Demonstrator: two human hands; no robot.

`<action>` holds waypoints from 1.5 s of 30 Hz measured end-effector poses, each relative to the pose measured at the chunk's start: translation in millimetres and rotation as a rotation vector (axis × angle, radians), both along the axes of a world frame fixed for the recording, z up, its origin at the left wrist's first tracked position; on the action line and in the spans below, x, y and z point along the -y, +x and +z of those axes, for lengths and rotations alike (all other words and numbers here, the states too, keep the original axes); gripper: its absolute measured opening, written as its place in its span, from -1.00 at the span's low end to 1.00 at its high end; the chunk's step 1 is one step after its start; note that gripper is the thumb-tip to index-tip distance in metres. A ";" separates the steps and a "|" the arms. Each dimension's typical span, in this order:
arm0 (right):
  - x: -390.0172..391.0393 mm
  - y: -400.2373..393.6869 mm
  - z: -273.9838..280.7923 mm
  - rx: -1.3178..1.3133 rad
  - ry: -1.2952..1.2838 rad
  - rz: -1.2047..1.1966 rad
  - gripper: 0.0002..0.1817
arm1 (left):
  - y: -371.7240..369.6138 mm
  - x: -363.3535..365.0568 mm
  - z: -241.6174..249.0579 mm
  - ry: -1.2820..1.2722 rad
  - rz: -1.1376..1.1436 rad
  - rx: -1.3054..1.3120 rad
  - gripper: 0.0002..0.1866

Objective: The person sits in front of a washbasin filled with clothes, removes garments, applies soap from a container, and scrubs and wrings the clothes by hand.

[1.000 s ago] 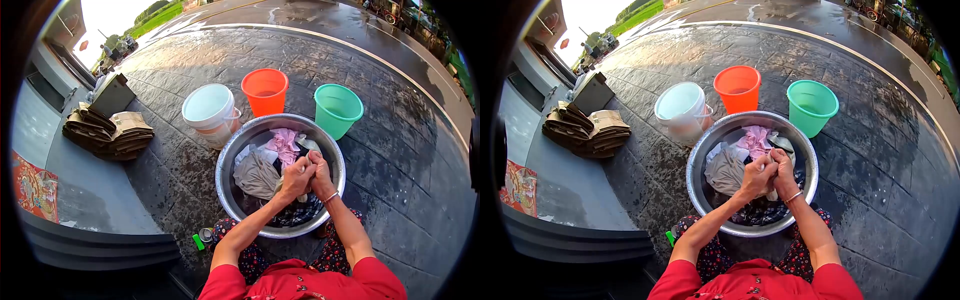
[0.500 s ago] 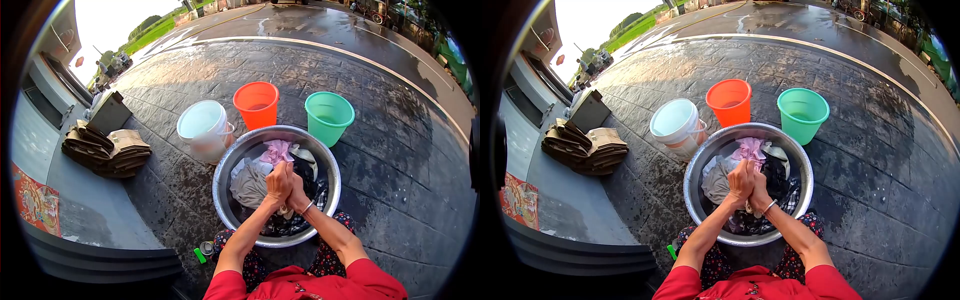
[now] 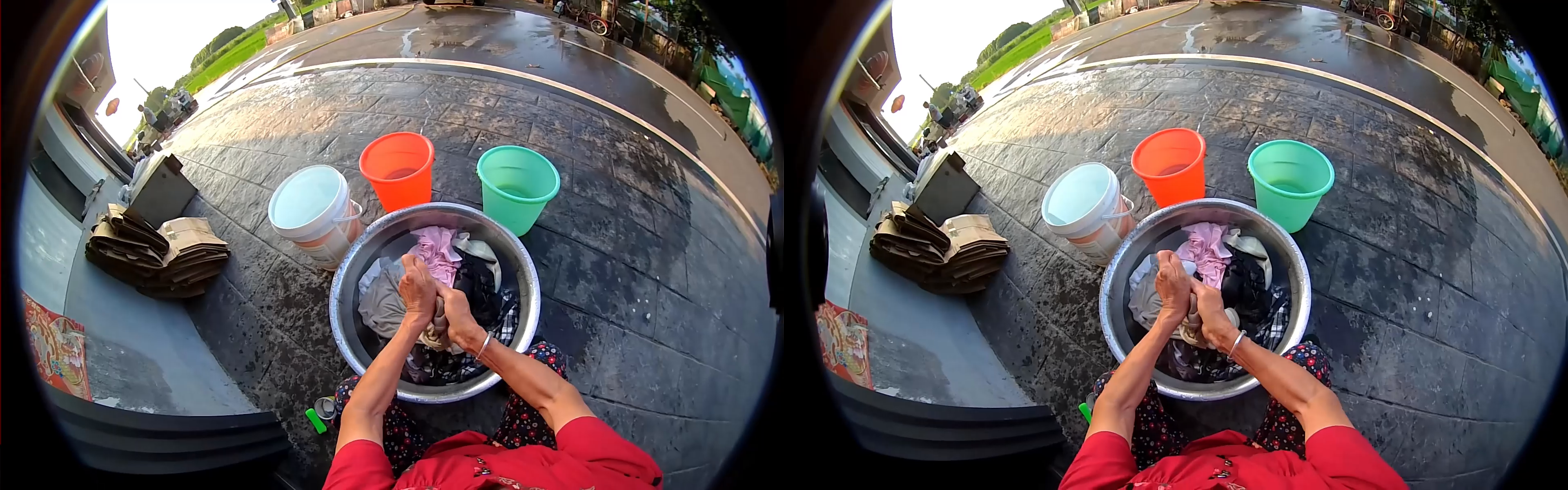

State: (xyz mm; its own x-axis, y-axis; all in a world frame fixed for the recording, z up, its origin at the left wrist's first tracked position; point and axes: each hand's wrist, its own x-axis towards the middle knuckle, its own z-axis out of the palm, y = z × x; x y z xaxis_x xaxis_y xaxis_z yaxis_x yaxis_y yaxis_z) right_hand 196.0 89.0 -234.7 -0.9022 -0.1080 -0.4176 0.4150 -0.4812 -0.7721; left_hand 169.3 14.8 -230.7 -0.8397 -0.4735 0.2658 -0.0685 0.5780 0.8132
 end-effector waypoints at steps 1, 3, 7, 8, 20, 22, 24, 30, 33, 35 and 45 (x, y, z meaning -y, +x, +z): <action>-6.0 -7.2 6.6 0.047 -0.116 -0.010 -0.70 | 4.0 -10.2 -9.4 -0.183 -0.065 0.016 -0.84; -44.7 -36.2 -27.9 -0.036 -0.332 0.240 -0.64 | 39.5 -56.4 28.3 -0.144 -0.257 -0.259 -0.89; -20.8 -5.8 12.0 0.021 -0.346 0.046 -0.69 | 24.1 -30.5 10.2 -0.128 -0.228 -0.186 -0.89; -25.9 -0.1 20.0 0.180 -0.056 0.144 -0.74 | 11.6 -15.4 8.4 -0.107 -0.121 -0.115 -0.88; -17.8 8.0 26.0 0.068 -0.078 0.173 -0.77 | 10.3 -3.4 4.6 -0.026 -0.005 -0.115 -0.86; -19.0 2.8 22.0 0.053 -0.087 0.105 -0.76 | 19.8 -13.7 7.8 0.011 -0.064 -0.100 -0.84; -33.2 -12.9 1.8 -0.097 -0.124 0.159 -0.71 | 39.5 -43.7 15.8 -0.036 -0.186 -0.166 -0.87; -28.5 0.4 16.0 0.241 -0.099 0.200 -0.70 | 10.3 -15.9 7.4 -0.192 -0.069 -0.072 -0.86; -23.5 5.8 10.5 0.116 -0.147 0.268 -0.71 | -5.2 19.5 -31.8 -0.026 -0.061 0.122 -0.74; -38.0 -4.0 12.6 0.136 -0.144 0.261 -0.64 | -10.0 28.9 -44.6 0.415 -0.059 0.409 -0.57; -96.9 0.9 -8.2 0.064 0.014 0.400 -0.51 | 7.8 102.2 1.6 1.495 -0.056 0.275 -0.69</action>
State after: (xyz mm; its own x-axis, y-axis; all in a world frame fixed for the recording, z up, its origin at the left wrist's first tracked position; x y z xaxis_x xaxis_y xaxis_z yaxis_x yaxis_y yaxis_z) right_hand 196.9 185.9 -242.9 -0.7623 -0.4391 -0.4755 0.6148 -0.2615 -0.7441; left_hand 177.0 -87.4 -229.1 -0.8071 -0.1243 -0.5772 -0.3177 -0.7325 0.6020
